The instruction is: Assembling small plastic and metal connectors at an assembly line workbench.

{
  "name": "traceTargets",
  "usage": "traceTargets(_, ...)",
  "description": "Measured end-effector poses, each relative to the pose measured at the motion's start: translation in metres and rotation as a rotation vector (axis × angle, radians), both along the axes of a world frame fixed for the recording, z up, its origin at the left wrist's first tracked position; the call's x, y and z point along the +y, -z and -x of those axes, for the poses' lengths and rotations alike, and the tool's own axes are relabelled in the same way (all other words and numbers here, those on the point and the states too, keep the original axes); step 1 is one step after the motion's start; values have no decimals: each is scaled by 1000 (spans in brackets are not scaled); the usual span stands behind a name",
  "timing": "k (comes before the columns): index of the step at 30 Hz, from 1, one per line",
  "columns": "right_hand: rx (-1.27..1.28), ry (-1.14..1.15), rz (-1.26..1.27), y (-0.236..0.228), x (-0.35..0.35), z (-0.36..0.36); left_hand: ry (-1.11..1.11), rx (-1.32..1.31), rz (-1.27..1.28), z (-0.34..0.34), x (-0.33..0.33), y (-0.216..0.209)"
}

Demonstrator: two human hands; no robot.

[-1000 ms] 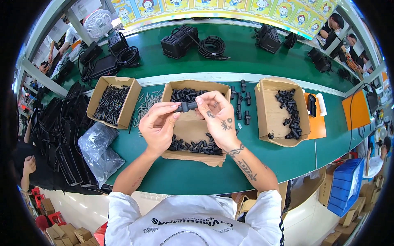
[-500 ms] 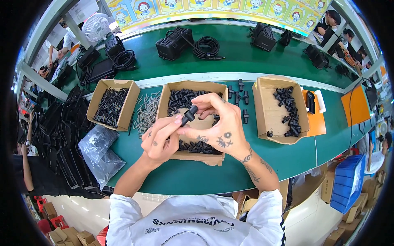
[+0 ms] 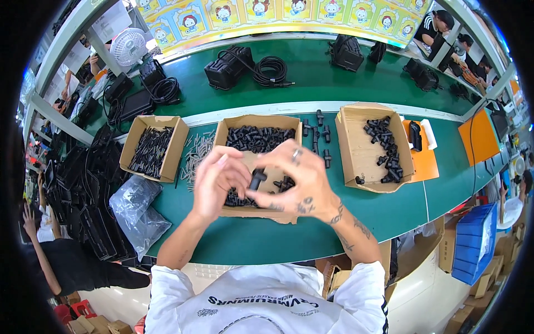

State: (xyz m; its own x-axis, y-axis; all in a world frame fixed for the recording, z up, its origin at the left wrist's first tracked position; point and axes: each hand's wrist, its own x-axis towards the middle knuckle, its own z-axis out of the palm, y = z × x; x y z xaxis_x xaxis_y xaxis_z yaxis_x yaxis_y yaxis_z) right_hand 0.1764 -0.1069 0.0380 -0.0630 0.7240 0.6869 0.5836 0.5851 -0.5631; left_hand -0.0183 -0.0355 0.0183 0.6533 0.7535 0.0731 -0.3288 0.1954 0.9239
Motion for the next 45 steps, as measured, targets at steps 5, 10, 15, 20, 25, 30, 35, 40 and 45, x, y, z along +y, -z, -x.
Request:
traceTargets(5,-266,-48,-6,9,-22,17,-76,248,71,-17,-27,17)
traceTargets(10,-239,-25,74,9,-35,22,19,213,164,-17,-30,29)
traceTargets(15,-134,-47,161,7,-40,22,-101,175,-55,-25,-39,32)
traceTargets(20,-122,-35,243,-2,-48,23,-139,216,-91,-26,-44,38)
traceTargets(25,-226,-42,249,-1,-53,19,-109,221,-38,-28,-51,40)
traceTargets(30,-261,48,153,-5,-43,-30,86,291,80,-22,-39,24)
traceTargets(35,-504,244,411,9,-28,-129,18,591,-548,-20,-3,25)
traceTargets(40,-699,215,501,28,-8,-139,-35,610,-886,-15,11,34)
traceTargets(45,-804,237,597,36,6,-140,-39,617,-934,-17,13,45)
